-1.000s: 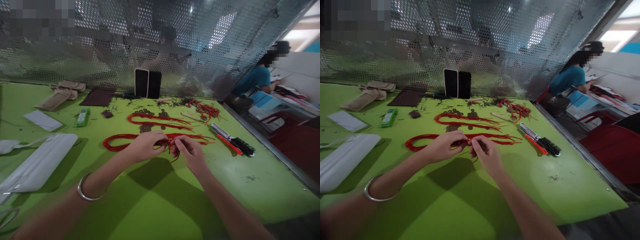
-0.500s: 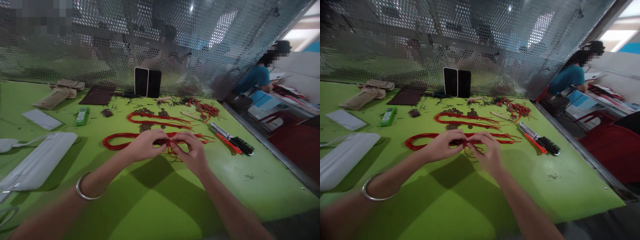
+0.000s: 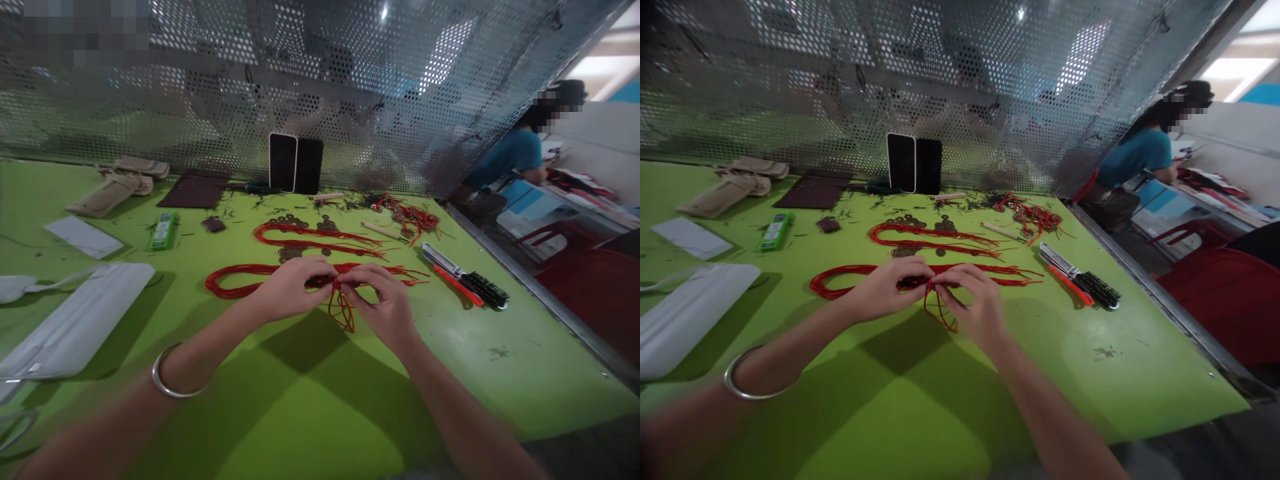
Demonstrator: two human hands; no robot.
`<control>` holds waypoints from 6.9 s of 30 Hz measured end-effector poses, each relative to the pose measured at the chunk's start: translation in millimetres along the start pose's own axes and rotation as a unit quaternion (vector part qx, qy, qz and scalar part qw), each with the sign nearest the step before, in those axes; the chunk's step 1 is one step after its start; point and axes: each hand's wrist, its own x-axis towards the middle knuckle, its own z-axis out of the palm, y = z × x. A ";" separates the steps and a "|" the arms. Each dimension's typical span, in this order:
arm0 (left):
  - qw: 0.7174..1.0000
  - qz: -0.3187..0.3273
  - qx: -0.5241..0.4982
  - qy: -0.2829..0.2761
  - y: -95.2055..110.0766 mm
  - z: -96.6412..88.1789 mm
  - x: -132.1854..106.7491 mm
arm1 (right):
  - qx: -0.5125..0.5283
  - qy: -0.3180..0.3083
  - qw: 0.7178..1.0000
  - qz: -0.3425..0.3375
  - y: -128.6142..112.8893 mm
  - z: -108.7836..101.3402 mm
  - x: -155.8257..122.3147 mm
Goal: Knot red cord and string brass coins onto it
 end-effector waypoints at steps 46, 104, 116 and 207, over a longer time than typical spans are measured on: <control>0.996 -0.033 -0.083 -0.022 3.1 8.8 1.7 | 0.238 -0.067 0.954 0.167 9.6 3.2 3.1; 0.976 -0.125 -0.039 0.176 19.9 61.3 -56.7 | 0.048 -0.022 0.995 -0.081 6.1 24.2 -34.5; 0.980 -0.111 -0.033 0.160 15.8 68.1 -55.7 | 0.029 -0.003 0.997 -0.074 8.3 18.9 -37.5; 0.932 -0.175 -0.203 0.243 -1.9 69.7 -59.4 | -0.031 -0.025 0.996 -0.074 6.5 28.6 -44.2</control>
